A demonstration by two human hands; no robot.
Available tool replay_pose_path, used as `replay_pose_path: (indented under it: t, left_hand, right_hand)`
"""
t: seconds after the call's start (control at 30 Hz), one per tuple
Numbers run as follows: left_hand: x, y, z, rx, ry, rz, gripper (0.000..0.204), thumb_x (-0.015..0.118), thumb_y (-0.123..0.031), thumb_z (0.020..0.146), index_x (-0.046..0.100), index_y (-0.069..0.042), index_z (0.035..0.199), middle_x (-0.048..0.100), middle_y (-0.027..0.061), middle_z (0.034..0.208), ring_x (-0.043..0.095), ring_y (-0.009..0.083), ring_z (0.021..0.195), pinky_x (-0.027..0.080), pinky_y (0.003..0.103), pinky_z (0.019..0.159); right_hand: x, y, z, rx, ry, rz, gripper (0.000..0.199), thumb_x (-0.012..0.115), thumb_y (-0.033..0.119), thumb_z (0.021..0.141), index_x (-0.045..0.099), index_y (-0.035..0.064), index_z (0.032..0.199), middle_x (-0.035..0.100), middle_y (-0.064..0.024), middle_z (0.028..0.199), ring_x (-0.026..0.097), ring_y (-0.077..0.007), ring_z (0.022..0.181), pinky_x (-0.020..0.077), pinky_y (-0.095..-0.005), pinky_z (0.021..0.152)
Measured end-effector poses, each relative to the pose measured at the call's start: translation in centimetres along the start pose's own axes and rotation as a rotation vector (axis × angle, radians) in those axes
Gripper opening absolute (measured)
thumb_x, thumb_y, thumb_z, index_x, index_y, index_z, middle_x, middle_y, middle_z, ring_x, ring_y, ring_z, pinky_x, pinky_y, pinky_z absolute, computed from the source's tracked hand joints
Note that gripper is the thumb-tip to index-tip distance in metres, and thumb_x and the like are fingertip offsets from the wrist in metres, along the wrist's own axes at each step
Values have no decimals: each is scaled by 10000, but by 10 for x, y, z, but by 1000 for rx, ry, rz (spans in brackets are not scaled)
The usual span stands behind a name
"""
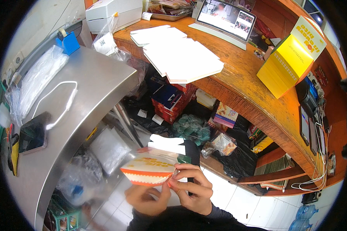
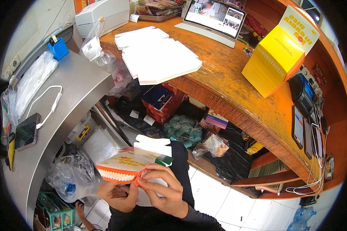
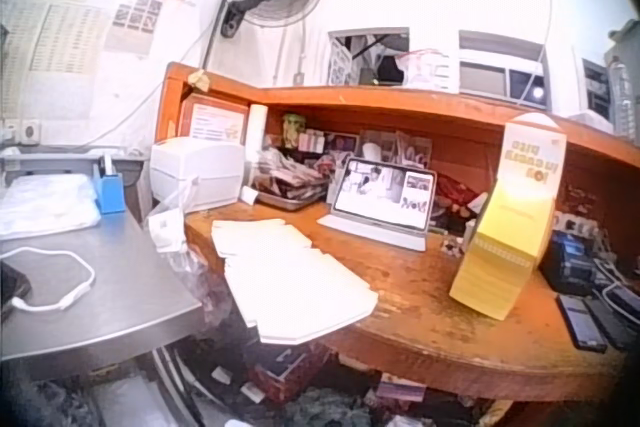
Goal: The person repeatedly folds flat cardboard pieces into small rectangular boxes and stacks them on a wooden counter. The person handles each piece by hand, folding edges and tucking flaps to form the box shape.
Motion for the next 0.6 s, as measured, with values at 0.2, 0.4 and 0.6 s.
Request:
replay_pose_path:
  t: [0.2,0.4,0.6]
  left_hand:
    - [-9,6,1,-189,-96,-188,229,717,89,788,660,67,1008,695,176,923,684,179,642,507,230,435]
    - [-13,7,3,-402,-71,-420,226,715,69,806,630,40,1013,679,135,788,587,116,480,432,228,388]
    - [-13,-17,28,295,100,480,466,859,-90,693,615,-7,1082,667,139,981,640,195,697,499,265,591]
  right_hand:
    - [-6,1,3,-19,99,-91,405,727,-90,733,676,58,1107,610,-158,1181,592,-367,1143,485,-423,948]
    - [-10,-22,7,-25,144,-8,263,675,-87,770,488,17,924,704,-173,1059,706,-323,856,549,-350,794]
    - [-41,-31,8,94,-59,-129,139,629,-103,815,661,-25,925,716,-129,879,693,-166,734,542,-269,646]
Point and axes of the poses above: each hand's wrist, its own z-axis towards the middle knuckle, its own x-axis out of the palm, y = z × x, the point moved 4 cm from there along z, towards the middle knuckle
